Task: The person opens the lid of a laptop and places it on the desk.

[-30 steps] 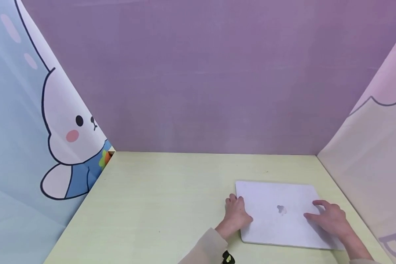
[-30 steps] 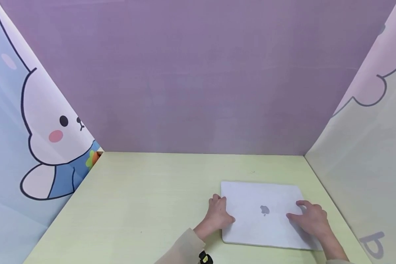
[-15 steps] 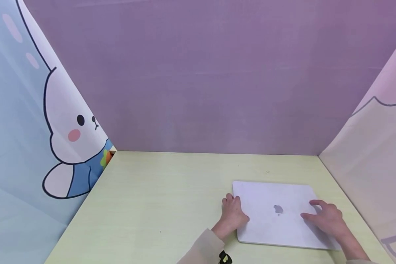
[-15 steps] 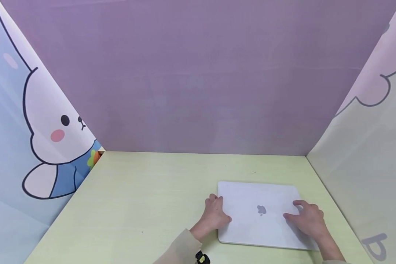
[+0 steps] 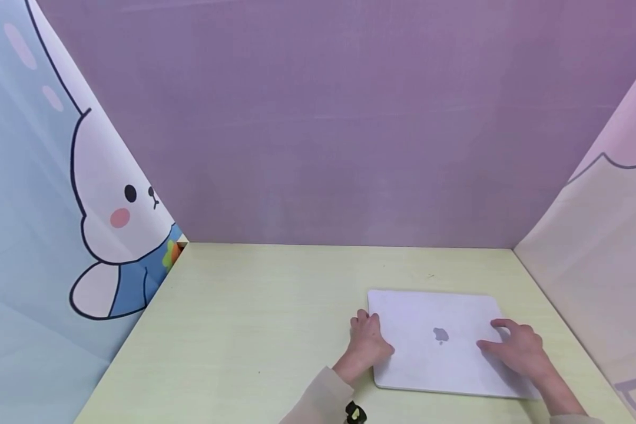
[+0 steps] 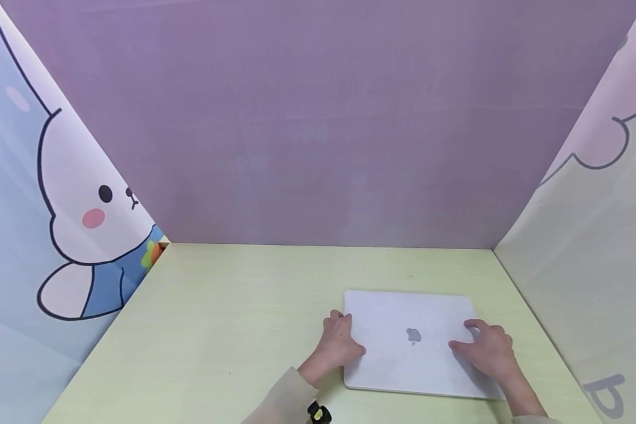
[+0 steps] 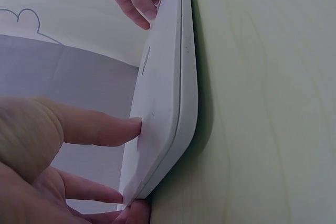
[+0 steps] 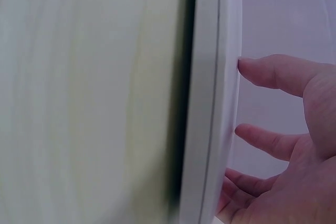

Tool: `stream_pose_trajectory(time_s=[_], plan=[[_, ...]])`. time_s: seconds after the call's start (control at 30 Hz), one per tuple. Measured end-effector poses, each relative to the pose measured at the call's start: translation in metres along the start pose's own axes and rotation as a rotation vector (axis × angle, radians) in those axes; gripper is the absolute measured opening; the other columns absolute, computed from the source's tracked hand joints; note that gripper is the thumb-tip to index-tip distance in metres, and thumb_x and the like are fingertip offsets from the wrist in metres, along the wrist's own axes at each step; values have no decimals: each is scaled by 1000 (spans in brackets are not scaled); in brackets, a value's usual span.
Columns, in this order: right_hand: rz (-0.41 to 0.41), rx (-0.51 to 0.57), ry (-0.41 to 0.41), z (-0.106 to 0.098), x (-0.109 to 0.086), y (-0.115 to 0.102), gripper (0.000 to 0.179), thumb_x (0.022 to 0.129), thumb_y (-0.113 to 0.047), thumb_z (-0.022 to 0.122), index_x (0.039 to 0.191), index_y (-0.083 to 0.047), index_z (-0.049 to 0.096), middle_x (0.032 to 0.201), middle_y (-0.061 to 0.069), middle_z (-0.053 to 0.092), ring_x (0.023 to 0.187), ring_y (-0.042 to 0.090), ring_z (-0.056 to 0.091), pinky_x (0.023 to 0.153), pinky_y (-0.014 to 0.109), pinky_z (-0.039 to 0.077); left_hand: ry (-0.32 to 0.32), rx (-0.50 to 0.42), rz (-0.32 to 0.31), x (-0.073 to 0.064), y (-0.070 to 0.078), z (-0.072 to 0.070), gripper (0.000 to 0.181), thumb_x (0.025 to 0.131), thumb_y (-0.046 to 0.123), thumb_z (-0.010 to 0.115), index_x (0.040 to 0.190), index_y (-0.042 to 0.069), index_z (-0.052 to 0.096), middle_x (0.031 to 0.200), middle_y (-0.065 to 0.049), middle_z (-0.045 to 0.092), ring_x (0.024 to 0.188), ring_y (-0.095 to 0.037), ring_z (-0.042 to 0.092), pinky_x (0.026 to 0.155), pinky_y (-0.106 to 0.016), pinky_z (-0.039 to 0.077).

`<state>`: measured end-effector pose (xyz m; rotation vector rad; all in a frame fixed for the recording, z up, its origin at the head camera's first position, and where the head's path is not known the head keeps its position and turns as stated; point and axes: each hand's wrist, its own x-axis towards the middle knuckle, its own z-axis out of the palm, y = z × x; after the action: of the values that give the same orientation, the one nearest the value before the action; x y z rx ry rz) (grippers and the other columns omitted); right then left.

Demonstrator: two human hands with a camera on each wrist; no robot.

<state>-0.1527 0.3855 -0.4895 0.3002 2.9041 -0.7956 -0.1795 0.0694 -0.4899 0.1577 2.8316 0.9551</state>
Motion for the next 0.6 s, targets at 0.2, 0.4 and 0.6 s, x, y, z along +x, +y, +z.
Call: stream_pose_trajectory(time_s=[0.2,0.4,0.6], plan=[[2,1,2,4,-1,-4,79,85,-45,77,135,10,49,127,51,36,114,68,36,91,71,39,-14,-17,-6,0,-6,-3,55,64,9,89,112,-4,64,114,-14,49,101,-28,47,79,-36,53],[-13,-3,9,8,-1,-9,79,84,-44,78,134,11,50,127,51,37,114,66,37,91,70,40,-19,-22,8,0,-12,-8,53,66,9,87,111,-5,63,116,-16,49,103,-31,47,80,-38,53],[-34,-8,18,10,-1,-14,78,84,-44,78,133,10,51,127,51,38,114,65,37,91,70,40,-19,-37,17,0,-17,-13,56,65,7,87,114,-6,63,117,-17,50,105,-32,48,82,-41,54]])
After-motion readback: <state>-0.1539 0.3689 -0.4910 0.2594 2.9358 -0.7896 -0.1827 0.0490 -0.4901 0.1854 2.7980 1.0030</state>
